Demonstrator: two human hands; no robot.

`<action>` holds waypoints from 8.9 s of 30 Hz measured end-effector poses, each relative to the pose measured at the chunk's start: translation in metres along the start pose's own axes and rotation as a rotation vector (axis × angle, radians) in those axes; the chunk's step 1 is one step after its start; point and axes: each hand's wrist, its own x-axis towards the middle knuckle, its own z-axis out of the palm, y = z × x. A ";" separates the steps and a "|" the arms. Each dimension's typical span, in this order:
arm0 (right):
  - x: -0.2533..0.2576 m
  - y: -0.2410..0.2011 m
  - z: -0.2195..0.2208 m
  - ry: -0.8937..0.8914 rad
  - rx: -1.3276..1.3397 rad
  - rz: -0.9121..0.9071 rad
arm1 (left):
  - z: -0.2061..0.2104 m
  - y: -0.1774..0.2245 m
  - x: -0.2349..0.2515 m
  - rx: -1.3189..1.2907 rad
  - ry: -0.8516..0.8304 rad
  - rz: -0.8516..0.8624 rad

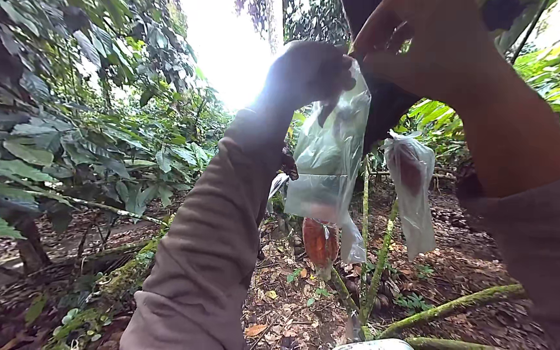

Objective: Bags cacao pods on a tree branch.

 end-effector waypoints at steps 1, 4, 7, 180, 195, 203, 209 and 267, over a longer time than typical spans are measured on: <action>-0.002 0.000 0.001 -0.058 -0.066 -0.066 | 0.000 0.000 0.000 0.029 -0.008 0.015; -0.003 0.000 0.010 -0.157 -0.243 -0.137 | -0.004 0.001 0.000 0.094 -0.018 0.015; 0.000 0.004 0.016 -0.188 -0.331 -0.133 | -0.006 0.005 0.002 0.119 0.002 -0.034; 0.042 -0.024 0.059 -0.013 -0.417 0.532 | 0.012 -0.078 0.034 0.869 0.842 1.060; 0.038 -0.001 0.041 -0.055 -0.271 0.372 | 0.008 -0.063 0.025 0.733 0.654 0.741; 0.014 0.004 0.045 0.090 -0.170 0.359 | -0.017 -0.052 0.029 -0.122 0.058 0.395; 0.011 0.003 0.045 0.066 -0.227 0.306 | -0.018 -0.051 0.024 -0.077 0.032 0.334; -0.172 -0.044 0.012 0.177 0.094 0.156 | -0.097 -0.115 -0.071 0.115 0.352 0.431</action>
